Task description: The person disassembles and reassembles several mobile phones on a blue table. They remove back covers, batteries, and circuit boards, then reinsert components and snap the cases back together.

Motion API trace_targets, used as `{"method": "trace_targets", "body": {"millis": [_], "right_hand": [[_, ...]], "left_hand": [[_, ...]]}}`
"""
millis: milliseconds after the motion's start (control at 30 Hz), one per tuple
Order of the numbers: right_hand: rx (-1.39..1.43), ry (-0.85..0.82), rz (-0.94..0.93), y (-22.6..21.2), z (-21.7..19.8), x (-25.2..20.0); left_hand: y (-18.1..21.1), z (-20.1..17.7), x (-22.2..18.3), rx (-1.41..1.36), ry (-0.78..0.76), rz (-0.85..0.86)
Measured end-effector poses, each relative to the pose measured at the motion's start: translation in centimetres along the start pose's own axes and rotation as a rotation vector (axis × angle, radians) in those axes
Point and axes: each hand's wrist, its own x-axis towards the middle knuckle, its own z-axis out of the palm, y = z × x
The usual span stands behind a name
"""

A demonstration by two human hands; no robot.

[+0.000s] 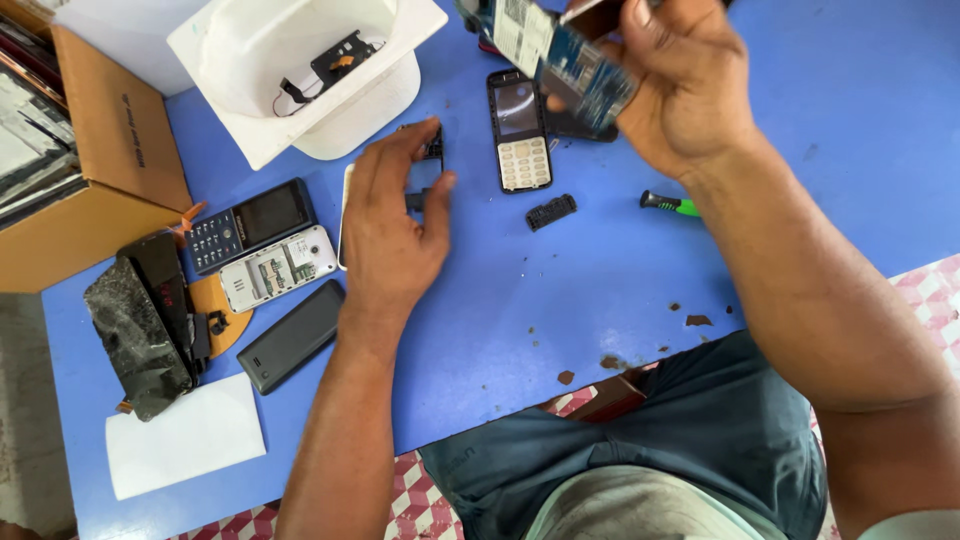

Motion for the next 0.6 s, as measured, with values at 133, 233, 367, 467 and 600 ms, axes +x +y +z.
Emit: {"method": "trace_targets", "body": {"millis": [133,233,367,467,600], "right_hand": [[0.167,-0.155,0.139,0.9,0.9,-0.2],[0.145,-0.261,0.261,2.0,2.0,-0.1],[0.066,-0.33,0.314,2.6,2.8,0.1],[-0.245,-0.297,0.305,2.0,2.6,0.1],[-0.847,-0.103,-0.066,-1.1,0.8,0.8]], "left_hand": [[0.7,1.5,-0.7,-0.816,-0.083,-0.061],[0.7,2.6,-0.8,-1.236,-0.155,-0.152],[0.4,3.1,-0.8,-1.252,-0.153,-0.285],[0.4,3.1,-0.8,-1.226,-0.054,-0.365],[0.1,2.8,-0.4,-1.218,0.082,-0.479]]}}
